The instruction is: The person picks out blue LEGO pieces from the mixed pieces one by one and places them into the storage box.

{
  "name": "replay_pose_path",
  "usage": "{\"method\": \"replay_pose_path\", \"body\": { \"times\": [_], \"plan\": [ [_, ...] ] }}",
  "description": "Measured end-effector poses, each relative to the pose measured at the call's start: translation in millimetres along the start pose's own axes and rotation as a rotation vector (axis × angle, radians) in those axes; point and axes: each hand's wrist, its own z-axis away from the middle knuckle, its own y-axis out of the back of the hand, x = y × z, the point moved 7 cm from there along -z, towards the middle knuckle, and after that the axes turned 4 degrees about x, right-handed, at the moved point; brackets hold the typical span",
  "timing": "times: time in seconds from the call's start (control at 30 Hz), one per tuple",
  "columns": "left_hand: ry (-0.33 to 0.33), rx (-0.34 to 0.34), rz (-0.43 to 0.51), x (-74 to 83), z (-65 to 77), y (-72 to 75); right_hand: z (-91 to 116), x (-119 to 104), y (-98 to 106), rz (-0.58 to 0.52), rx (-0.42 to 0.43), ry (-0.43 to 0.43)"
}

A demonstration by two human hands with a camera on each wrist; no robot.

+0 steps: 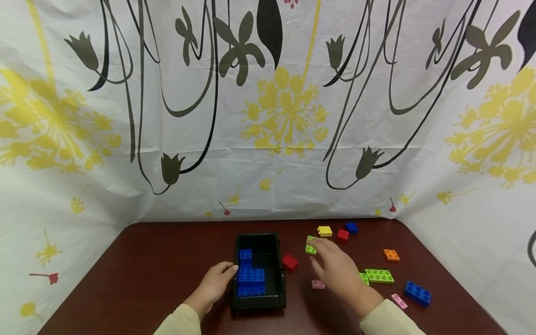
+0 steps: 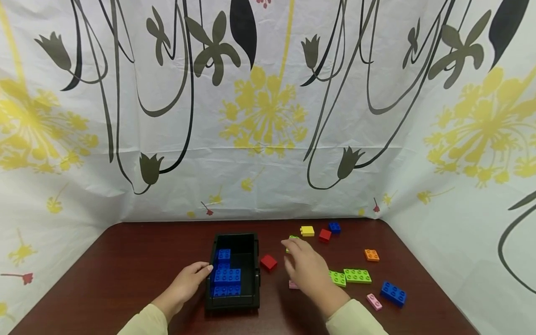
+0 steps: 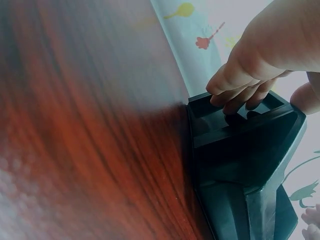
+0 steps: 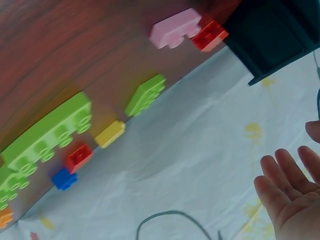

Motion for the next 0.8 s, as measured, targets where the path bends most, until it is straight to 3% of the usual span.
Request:
{"method": "replay_pose_path", "body": {
  "times": [0.8],
  "plan": [
    [0.011, 0.016, -0.002, -1.0, 0.2, 0.1, 27, 76, 22, 0.12, -0.15, -0.257]
  ]
}}
